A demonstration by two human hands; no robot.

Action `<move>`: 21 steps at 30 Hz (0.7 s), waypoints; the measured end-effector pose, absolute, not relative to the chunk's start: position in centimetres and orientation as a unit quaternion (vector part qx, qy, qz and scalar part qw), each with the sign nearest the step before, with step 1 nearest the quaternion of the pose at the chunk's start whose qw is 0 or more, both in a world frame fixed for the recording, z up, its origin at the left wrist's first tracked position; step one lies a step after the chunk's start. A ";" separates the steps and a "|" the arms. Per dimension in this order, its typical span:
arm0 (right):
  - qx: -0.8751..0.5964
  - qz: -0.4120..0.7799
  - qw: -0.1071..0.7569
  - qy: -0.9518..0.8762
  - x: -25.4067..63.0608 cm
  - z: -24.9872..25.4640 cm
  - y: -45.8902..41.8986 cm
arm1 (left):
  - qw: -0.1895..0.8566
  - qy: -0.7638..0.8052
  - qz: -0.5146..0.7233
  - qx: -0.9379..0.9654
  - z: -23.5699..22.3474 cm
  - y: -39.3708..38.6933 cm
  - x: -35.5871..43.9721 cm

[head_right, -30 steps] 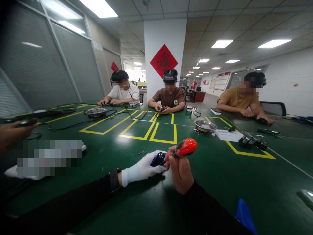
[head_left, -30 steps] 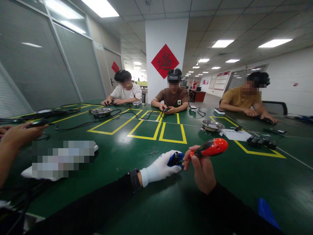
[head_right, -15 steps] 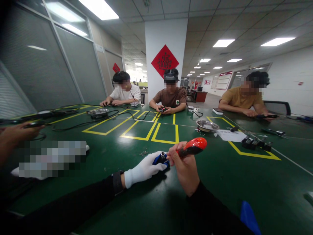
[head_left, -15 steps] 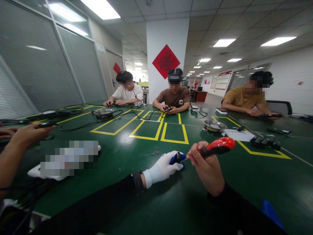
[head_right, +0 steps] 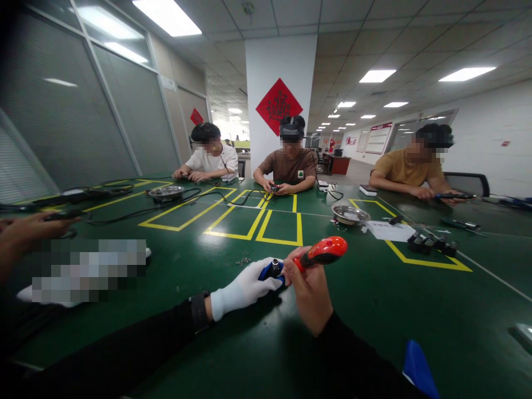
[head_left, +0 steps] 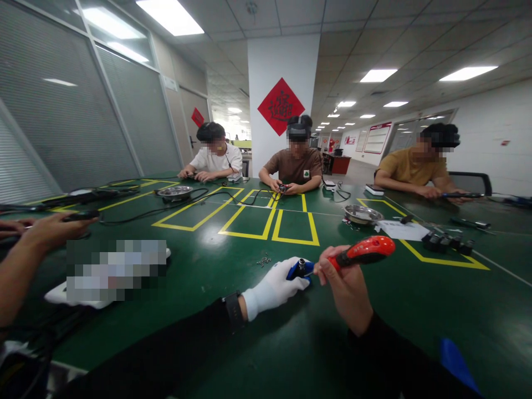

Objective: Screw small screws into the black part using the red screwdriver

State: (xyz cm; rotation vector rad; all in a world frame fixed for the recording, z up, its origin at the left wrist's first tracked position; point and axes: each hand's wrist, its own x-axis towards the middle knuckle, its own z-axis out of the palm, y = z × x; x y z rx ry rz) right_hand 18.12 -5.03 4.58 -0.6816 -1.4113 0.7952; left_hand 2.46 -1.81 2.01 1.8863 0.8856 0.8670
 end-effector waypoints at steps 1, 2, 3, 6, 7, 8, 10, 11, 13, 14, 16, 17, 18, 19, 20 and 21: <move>-0.287 0.352 0.653 -0.606 18.0 4.4 -5.1 | 0.434 0.356 0.343 0.753 2.1 -1.8 2.5; -0.275 0.360 0.664 -0.595 17.8 4.2 -5.1 | 0.439 0.359 0.340 0.750 2.1 -1.9 2.5; -0.265 0.369 0.669 -0.589 17.7 4.0 -5.2 | 0.442 0.363 0.337 0.748 2.2 -1.9 2.5; -0.280 0.358 0.645 -0.615 17.7 4.0 -5.8 | 0.440 0.375 0.334 0.744 2.1 -1.8 2.6; -0.296 0.336 0.630 -0.634 17.7 4.1 -5.9 | 0.436 0.377 0.335 0.745 2.1 -1.8 2.6; -0.313 0.307 0.619 -0.651 17.8 4.2 -6.0 | 0.431 0.379 0.336 0.747 2.0 -1.7 2.6; -0.336 0.253 0.619 -0.664 18.0 4.4 -6.0 | 0.423 0.379 0.337 0.751 2.0 -1.7 2.5; -0.339 0.242 0.635 -0.650 18.2 4.5 -5.9 | 0.423 0.378 0.335 0.752 2.0 -1.8 2.5; -0.347 0.251 0.690 -0.583 18.7 4.5 -5.3 | 0.428 0.382 0.328 0.750 2.2 -1.9 2.5; -0.355 0.267 0.714 -0.541 19.1 4.5 -4.9 | 0.431 0.387 0.326 0.747 2.3 -2.0 2.5; -0.400 0.296 0.718 -0.486 20.1 4.6 -4.0 | 0.430 0.400 0.325 0.742 2.6 -2.2 2.4; -0.442 0.308 0.684 -0.491 20.6 4.5 -3.6 | 0.427 0.404 0.327 0.740 2.7 -2.3 2.4; -0.492 0.325 0.616 -0.522 21.0 4.5 -3.1 | 0.423 0.407 0.332 0.739 2.7 -2.4 2.4; -0.537 0.328 0.530 -0.568 21.4 4.4 -2.8 | 0.418 0.407 0.340 0.738 2.8 -2.4 2.5; -0.573 0.307 0.442 -0.618 21.6 4.2 -2.5 | 0.413 0.407 0.350 0.736 2.7 -2.5 2.5; -0.602 0.268 0.359 -0.661 21.7 4.0 -2.3 | 0.408 0.406 0.359 0.735 2.7 -2.5 2.5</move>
